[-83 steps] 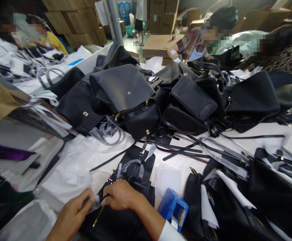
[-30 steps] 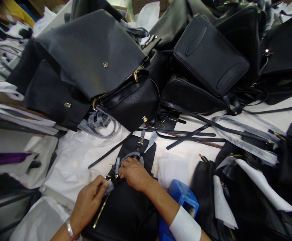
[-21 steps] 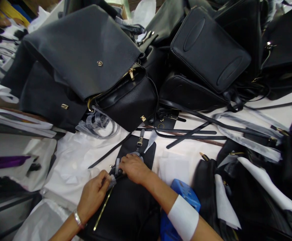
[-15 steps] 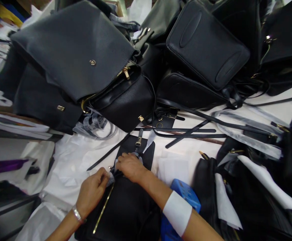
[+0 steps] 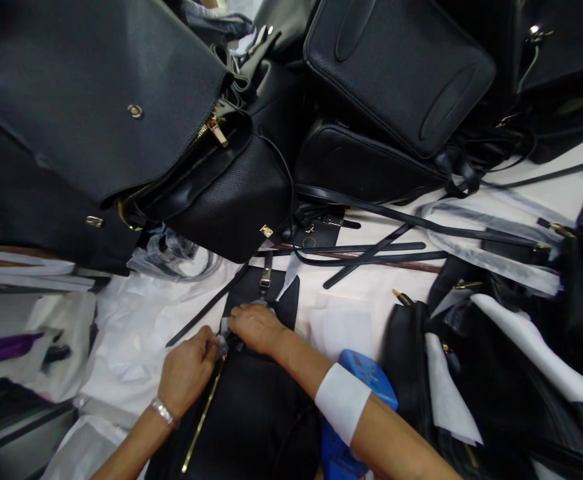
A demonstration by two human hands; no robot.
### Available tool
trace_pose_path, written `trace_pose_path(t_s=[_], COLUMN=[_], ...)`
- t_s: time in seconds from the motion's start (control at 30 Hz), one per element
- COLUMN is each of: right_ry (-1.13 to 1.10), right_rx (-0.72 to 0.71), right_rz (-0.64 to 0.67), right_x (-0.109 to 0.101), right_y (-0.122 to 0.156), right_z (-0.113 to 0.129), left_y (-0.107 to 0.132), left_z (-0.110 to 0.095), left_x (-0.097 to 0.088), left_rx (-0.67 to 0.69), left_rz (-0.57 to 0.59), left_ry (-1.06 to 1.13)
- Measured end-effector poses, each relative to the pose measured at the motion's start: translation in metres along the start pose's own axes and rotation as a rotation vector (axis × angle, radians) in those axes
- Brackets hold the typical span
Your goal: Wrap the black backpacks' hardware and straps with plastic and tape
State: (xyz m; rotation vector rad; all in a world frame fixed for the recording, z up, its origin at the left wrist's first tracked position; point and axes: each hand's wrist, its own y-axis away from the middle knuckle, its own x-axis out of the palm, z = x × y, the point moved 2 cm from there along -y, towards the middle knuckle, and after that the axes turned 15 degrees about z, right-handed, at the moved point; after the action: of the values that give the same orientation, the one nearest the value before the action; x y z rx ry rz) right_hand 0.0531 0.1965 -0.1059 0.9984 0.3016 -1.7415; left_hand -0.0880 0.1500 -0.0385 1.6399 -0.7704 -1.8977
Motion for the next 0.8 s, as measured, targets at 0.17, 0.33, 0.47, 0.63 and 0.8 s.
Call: trace_pose_path(t_s=[0.17,0.33,0.47,0.63,0.8], right_ry=[-0.036,-0.019,-0.022,0.01,0.027], right_rx=[-0.023,-0.029,-0.006,-0.062,-0.138], right_rz=[0.0,0.006,-0.009,0.002,0.017], right_x=[0.0,-0.003,-0.005,-0.007,-0.006], right_y=[-0.003,-0.001,0.001,0.002,-0.001], right_z=[0.002,0.004,0.007,0.012,0.007], left_y=[-0.006,-0.004,0.001,0.006,0.009], left_z=[-0.011,-0.013,-0.006,-0.005,-0.003], left_x=[-0.006,-0.009,-0.009,-0.009,-0.006], left_rx=[-0.004,0.002,-0.001,0.004,0.008], left_rz=[-0.027,-0.058,-0.046,-0.092,-0.116], left_ry=[-0.088,-0.16,-0.187,-0.24,-0.218])
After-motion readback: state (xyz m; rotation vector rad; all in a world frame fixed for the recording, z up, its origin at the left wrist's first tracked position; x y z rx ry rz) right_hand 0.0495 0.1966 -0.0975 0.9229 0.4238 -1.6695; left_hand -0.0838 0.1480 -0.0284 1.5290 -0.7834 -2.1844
